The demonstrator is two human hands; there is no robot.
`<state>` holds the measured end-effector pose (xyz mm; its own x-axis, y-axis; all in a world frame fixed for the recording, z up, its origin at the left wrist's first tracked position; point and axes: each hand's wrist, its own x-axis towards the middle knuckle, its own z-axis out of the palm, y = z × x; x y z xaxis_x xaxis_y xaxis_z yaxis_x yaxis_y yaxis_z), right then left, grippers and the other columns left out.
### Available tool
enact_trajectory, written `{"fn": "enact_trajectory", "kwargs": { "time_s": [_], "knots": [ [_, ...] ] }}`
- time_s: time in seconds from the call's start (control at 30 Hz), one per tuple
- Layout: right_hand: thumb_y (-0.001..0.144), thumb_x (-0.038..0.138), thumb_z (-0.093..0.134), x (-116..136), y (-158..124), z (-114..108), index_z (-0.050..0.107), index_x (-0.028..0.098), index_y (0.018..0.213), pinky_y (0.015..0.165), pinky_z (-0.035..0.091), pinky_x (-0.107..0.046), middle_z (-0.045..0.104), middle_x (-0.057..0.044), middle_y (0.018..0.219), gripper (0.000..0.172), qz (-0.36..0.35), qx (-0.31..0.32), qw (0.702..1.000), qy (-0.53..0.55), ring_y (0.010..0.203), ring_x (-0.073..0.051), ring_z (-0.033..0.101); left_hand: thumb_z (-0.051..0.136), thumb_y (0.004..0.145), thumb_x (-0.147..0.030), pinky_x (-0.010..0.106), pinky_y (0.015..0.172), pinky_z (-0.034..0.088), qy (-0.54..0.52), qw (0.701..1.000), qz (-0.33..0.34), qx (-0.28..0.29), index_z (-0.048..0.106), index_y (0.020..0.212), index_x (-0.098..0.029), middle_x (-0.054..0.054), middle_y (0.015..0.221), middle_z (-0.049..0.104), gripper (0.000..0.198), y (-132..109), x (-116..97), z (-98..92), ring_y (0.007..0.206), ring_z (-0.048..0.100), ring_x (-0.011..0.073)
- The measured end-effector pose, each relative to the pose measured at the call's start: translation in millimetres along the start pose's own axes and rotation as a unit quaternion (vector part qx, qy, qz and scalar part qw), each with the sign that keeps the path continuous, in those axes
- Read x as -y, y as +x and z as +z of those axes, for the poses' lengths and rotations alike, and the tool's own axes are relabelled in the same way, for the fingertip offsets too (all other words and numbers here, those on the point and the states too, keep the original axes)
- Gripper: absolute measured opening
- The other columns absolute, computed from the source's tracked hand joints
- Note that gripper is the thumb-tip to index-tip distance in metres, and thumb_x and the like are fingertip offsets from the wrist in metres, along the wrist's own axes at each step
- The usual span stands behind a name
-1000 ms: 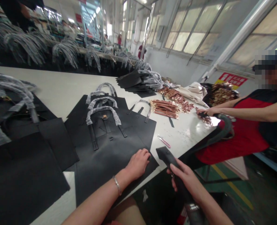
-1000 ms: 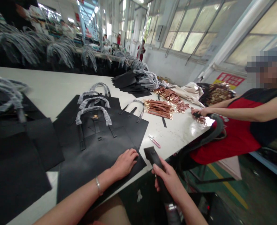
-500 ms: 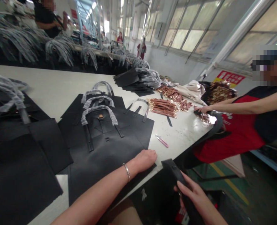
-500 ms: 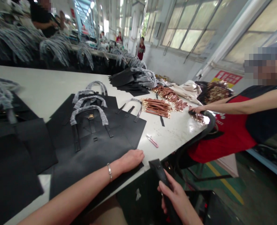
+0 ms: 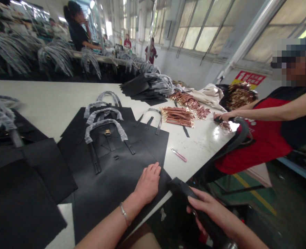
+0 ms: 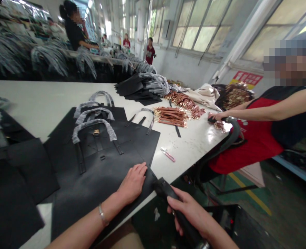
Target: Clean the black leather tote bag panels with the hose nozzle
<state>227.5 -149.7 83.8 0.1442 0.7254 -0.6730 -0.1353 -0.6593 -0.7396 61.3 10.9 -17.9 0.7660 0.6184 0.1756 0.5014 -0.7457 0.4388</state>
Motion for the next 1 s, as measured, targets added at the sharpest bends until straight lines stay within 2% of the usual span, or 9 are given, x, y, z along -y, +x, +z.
{"fn": "enact_trajectory", "kwargs": {
  "time_s": [0.2,0.33,0.43,0.53,0.63,0.73,0.83,0.93,1.0],
  "knots": [
    [0.081,0.045,0.063,18,30,14,0.053,0.021,0.122,0.031,0.046,-0.018,0.064,0.002,0.072,0.048,-0.04,-0.01,0.999,-0.021,0.037,-0.009,0.057,0.035,0.091,-0.014,0.04,0.106,0.035,-0.014,1.0,-0.006,0.004,0.047,0.128,-0.015,0.011,0.141,0.046,0.038,0,-2,-4.1,0.127,0.04,0.0237],
    [0.083,0.046,0.06,33,47,12,0.052,0.021,0.118,0.035,0.047,-0.018,0.063,0.002,0.079,0.044,-0.113,-0.091,0.989,-0.022,0.041,-0.008,0.057,0.042,0.089,-0.022,0.043,0.108,0.034,-0.015,0.999,-0.037,-0.023,0.042,0.132,-0.013,0.014,0.143,0.043,0.045,-4,-1,-0.2,0.129,0.04,0.026],
    [0.084,0.046,0.06,35,37,2,0.047,0.023,0.125,0.038,0.048,-0.019,0.064,0.001,0.083,0.049,-0.121,-0.112,0.986,-0.029,0.045,-0.008,0.059,0.046,0.087,-0.032,0.052,0.111,0.026,0.03,0.993,-0.089,-0.067,0.038,0.136,-0.008,0.02,0.148,0.034,0.055,-5,0,5.8,0.138,0.028,0.0333],
    [0.083,0.046,0.062,19,16,-8,0.043,0.025,0.132,0.035,0.046,-0.018,0.064,0.001,0.081,0.057,-0.069,-0.076,0.994,-0.045,0.041,-0.008,0.058,0.043,0.089,-0.04,0.055,0.114,0.017,0.069,0.99,-0.099,-0.072,0.038,0.137,-0.005,0.022,0.151,0.029,0.06,-5,-1,9.0,0.142,0.017,0.0354],
    [0.082,0.047,0.063,-3,0,-10,0.038,0.027,0.139,0.033,0.044,-0.017,0.066,0.002,0.078,0.066,-0.012,-0.045,0.998,-0.042,0.037,-0.008,0.058,0.04,0.09,-0.043,0.053,0.115,0.014,0.086,0.99,-0.095,-0.058,0.039,0.138,-0.004,0.022,0.152,0.026,0.061,-4,-2,8.9,0.143,0.015,0.035],
    [0.083,0.048,0.061,-14,-1,-6,0.037,0.026,0.14,0.033,0.044,-0.016,0.068,0.001,0.078,0.065,0.015,-0.03,0.999,-0.024,0.037,-0.008,0.058,0.04,0.091,-0.043,0.054,0.115,0.014,0.095,0.989,-0.096,-0.059,0.04,0.139,-0.006,0.02,0.153,0.027,0.061,-3,-3,8.0,0.143,0.015,0.0348],
    [0.086,0.047,0.058,-7,8,0,0.041,0.024,0.136,0.033,0.045,-0.017,0.068,0.0,0.077,0.057,-0.004,-0.039,0.999,0.003,0.038,-0.008,0.058,0.041,0.09,-0.043,0.055,0.114,0.014,0.102,0.988,-0.094,-0.062,0.041,0.138,-0.008,0.02,0.152,0.029,0.06,-4,-4,7.7,0.143,0.016,0.0353],
    [0.085,0.047,0.059,2,13,0,0.045,0.023,0.132,0.034,0.045,-0.017,0.067,0.001,0.078,0.054,-0.041,-0.098,0.994,0.011,0.04,-0.008,0.057,0.04,0.09,-0.043,0.055,0.114,0.014,0.101,0.988,-0.093,-0.064,0.041,0.138,-0.009,0.019,0.152,0.029,0.059,-4,-4,7.9,0.143,0.017,0.0349],
    [0.084,0.048,0.061,3,8,-4,0.044,0.025,0.132,0.035,0.046,-0.018,0.068,0.0,0.08,0.056,-0.048,-0.11,0.993,0.006,0.041,-0.008,0.058,0.04,0.09,-0.043,0.055,0.114,0.015,0.097,0.989,-0.092,-0.064,0.041,0.138,-0.009,0.019,0.152,0.029,0.059,-4,-3,8.2,0.143,0.017,0.0348]
  ]
}}
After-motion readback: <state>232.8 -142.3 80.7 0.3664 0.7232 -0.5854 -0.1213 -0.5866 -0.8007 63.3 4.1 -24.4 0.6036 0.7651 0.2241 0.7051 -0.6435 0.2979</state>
